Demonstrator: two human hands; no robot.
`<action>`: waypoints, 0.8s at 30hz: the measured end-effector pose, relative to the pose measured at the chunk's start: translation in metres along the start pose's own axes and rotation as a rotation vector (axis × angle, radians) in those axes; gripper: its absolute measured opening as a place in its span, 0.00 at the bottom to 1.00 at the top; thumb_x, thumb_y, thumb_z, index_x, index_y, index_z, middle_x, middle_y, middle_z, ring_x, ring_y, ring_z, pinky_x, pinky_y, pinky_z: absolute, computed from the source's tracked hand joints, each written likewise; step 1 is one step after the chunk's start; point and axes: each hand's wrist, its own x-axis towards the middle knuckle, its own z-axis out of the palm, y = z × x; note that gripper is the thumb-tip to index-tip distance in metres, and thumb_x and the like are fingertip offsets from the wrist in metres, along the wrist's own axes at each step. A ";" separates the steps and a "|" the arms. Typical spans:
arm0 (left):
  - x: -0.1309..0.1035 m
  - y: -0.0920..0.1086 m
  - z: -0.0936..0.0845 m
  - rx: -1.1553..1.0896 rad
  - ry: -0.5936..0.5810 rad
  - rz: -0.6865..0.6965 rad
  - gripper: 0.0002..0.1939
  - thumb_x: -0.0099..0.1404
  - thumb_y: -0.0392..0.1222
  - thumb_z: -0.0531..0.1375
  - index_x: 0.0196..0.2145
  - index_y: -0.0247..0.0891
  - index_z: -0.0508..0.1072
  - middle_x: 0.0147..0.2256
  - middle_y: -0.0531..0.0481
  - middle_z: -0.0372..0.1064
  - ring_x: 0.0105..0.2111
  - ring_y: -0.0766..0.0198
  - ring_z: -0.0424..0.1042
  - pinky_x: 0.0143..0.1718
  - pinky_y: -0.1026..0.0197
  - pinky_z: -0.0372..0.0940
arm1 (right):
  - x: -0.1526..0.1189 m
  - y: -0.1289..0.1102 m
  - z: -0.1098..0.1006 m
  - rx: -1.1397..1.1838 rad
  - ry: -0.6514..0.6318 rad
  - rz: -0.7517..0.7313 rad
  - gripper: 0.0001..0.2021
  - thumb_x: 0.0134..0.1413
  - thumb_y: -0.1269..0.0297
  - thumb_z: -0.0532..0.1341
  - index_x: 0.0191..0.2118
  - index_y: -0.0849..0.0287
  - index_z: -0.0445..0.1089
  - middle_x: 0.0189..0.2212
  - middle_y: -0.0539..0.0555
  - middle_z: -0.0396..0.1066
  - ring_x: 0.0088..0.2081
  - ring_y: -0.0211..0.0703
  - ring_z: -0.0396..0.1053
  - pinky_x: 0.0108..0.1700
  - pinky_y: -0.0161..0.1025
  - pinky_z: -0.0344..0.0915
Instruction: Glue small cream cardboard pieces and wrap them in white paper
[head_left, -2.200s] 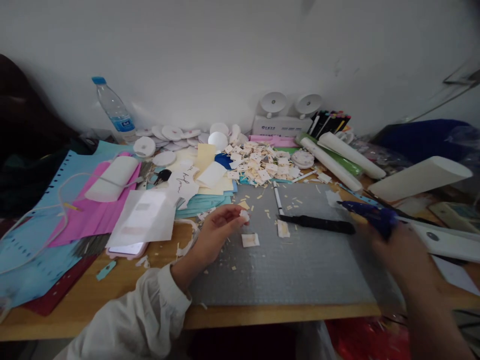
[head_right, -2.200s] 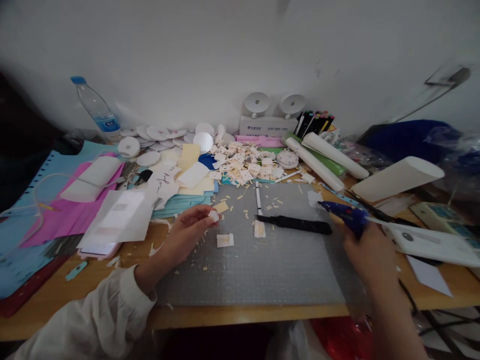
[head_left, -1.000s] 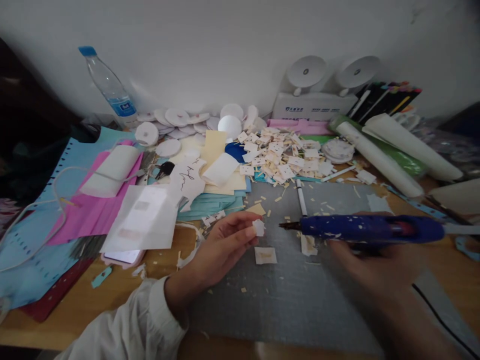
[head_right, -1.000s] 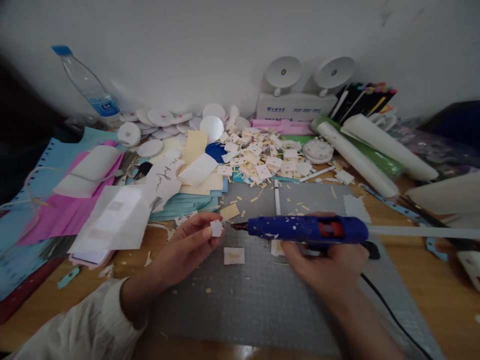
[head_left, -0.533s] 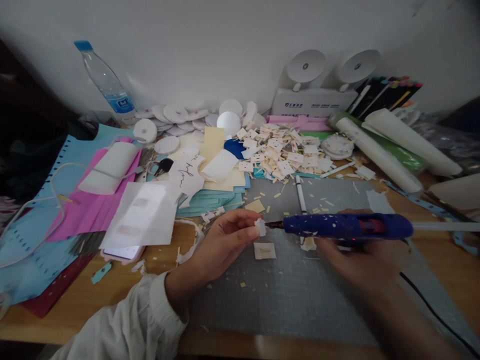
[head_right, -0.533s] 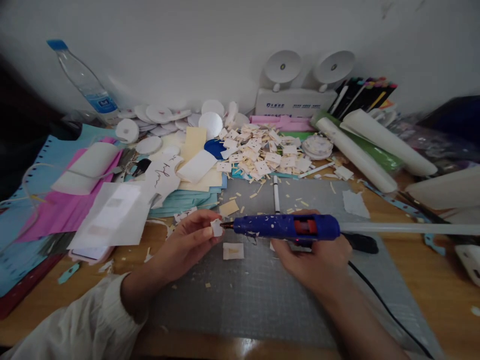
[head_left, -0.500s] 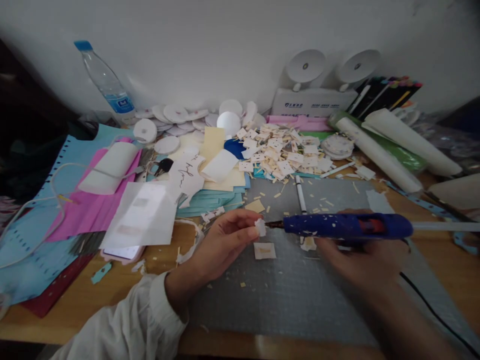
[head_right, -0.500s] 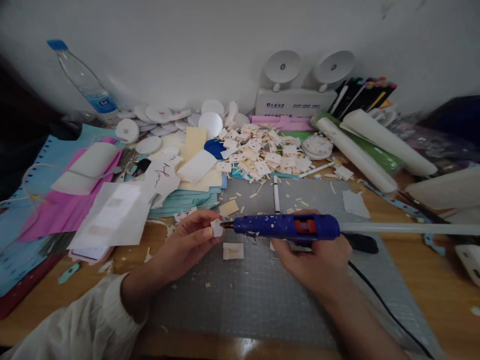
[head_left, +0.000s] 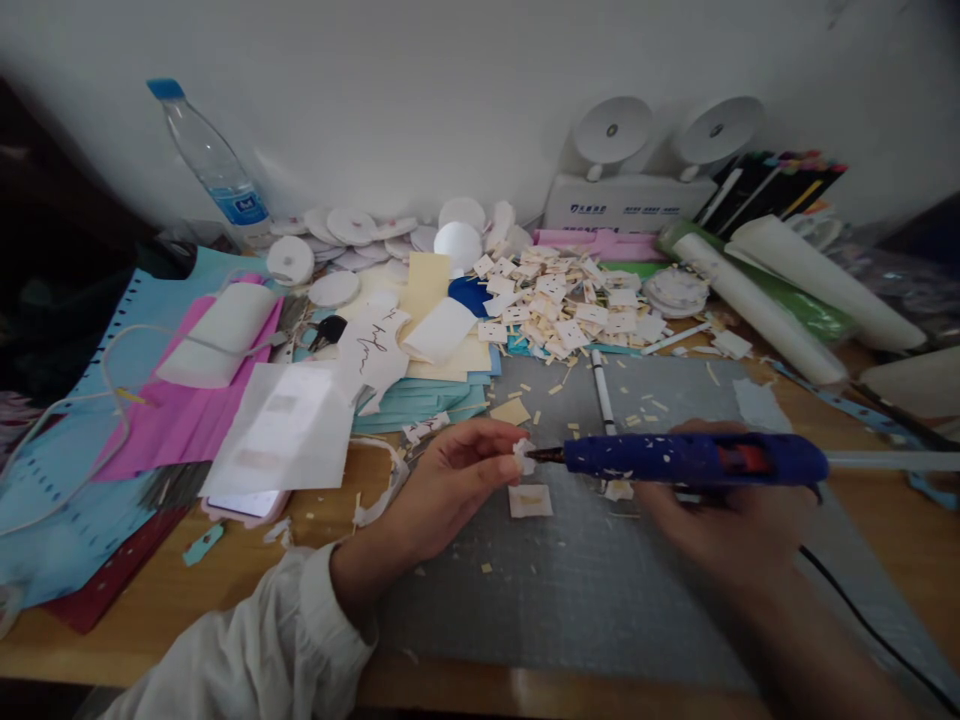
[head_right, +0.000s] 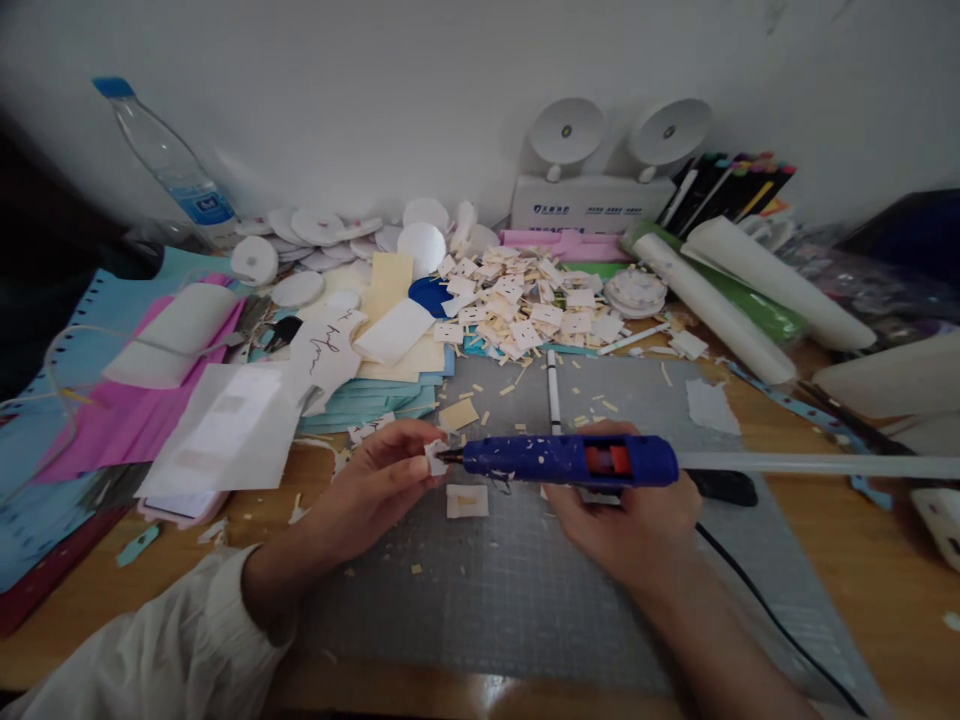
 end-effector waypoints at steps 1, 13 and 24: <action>0.000 0.000 0.000 0.004 0.002 -0.002 0.11 0.50 0.38 0.71 0.33 0.41 0.78 0.29 0.54 0.71 0.30 0.71 0.67 0.34 0.67 0.60 | 0.000 0.000 0.000 0.006 -0.001 -0.006 0.08 0.45 0.58 0.59 0.28 0.57 0.68 0.13 0.47 0.67 0.14 0.42 0.67 0.19 0.34 0.61; -0.001 0.000 -0.003 0.004 0.010 -0.005 0.11 0.51 0.39 0.70 0.35 0.39 0.78 0.29 0.53 0.72 0.29 0.71 0.68 0.33 0.68 0.62 | -0.004 0.009 0.001 0.039 -0.072 -0.002 0.08 0.45 0.57 0.57 0.29 0.56 0.66 0.16 0.48 0.68 0.17 0.42 0.67 0.21 0.35 0.59; -0.001 0.001 0.000 0.018 0.004 0.000 0.11 0.50 0.40 0.70 0.34 0.40 0.79 0.27 0.53 0.72 0.27 0.70 0.68 0.32 0.67 0.61 | -0.002 0.011 0.001 -0.008 -0.003 -0.045 0.08 0.45 0.57 0.57 0.26 0.57 0.65 0.15 0.47 0.64 0.14 0.39 0.63 0.18 0.34 0.58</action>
